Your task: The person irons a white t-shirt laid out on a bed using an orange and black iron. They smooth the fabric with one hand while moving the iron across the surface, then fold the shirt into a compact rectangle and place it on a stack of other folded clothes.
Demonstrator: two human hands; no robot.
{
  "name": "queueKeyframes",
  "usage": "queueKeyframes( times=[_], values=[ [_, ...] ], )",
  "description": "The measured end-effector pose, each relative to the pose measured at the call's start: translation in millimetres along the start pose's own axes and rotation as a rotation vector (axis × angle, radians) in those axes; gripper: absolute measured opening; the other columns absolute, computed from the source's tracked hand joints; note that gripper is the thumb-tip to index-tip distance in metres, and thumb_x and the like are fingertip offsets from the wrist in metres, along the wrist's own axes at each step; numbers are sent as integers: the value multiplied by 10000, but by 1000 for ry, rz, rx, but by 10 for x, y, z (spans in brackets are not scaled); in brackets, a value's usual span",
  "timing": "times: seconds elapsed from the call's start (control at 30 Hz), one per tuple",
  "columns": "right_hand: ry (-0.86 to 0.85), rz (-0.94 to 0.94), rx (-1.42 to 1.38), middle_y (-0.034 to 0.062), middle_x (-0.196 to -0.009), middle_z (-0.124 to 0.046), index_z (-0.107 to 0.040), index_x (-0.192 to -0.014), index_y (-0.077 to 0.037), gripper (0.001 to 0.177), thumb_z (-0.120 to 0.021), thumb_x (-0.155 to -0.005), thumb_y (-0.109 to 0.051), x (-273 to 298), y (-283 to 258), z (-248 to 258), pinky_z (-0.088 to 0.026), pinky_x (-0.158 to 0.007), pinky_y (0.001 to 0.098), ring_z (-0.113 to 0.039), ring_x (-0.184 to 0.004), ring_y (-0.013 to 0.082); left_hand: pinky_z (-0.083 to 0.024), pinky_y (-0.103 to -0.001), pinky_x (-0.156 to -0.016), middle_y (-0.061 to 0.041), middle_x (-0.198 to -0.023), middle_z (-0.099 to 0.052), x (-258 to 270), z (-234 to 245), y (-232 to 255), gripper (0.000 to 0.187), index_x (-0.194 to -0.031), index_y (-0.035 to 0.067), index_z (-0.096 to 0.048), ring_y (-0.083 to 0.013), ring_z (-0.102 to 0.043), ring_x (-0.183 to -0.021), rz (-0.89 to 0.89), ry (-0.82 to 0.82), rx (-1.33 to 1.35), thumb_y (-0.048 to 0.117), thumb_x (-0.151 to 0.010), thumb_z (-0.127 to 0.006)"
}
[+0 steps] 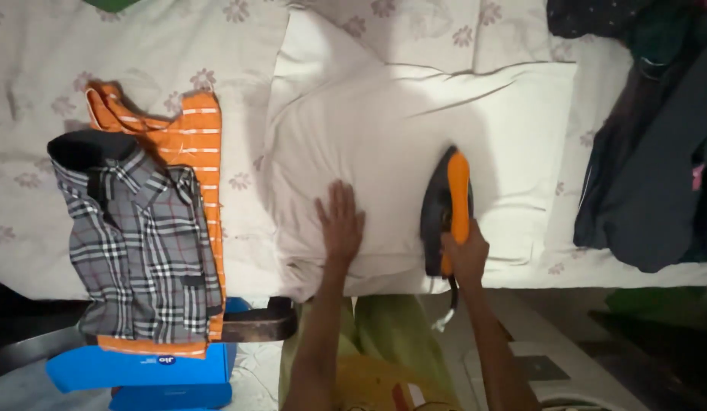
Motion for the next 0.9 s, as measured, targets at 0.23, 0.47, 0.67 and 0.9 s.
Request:
queueKeyframes(
  times=[0.23, 0.47, 0.67, 0.9],
  values=[
    [50, -55, 82, 108, -799, -697, -639, -1235, 55, 406, -719, -849, -42, -262, 163, 588, -556, -554, 323, -674, -613, 165, -78, -633, -1253, -171, -1704, -197, 270, -218, 647, 756, -1614, 24, -280, -314, -143, -1589, -163, -89, 26, 447, -1031, -512],
    [43, 1, 48, 95, -812, -693, -648, -1201, 27, 392, -720, -819, -27, -45, 574, 1121, -568, -564, 304, -679, -634, 153, -52, -593, -1270, -157, -1720, -71, 382, -558, 1859, 789, -1631, 59, -165, -297, -52, -1596, -359, -212, 126, 516, -1033, -402],
    [105, -15, -23, 104, -803, -676, -633, -1132, 61, 277, -698, -873, -15, -418, 722, 1839, -555, -578, 317, -672, -638, 164, -33, -575, -1263, -100, -1728, -46, 460, -808, 2308, 761, -1643, 88, -157, -251, -26, -1594, -476, -274, -147, 551, -1058, -310],
    [177, -87, -85, 59, -853, -679, -634, -1226, 39, 402, -702, -831, 10, -397, 1232, 2501, -552, -623, 294, -664, -702, 136, -58, -577, -1284, -136, -1726, -138, 624, -519, 2313, 819, -1634, 50, -226, -282, -91, -1603, -508, -189, -63, 560, -1032, -443]
  ],
)
Point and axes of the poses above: each hand's wrist, its own x-axis away from the middle knuckle, its own z-axis out of the back of the hand, y = z × x, the point moved 8 cm from there along -x, towards the middle knuckle
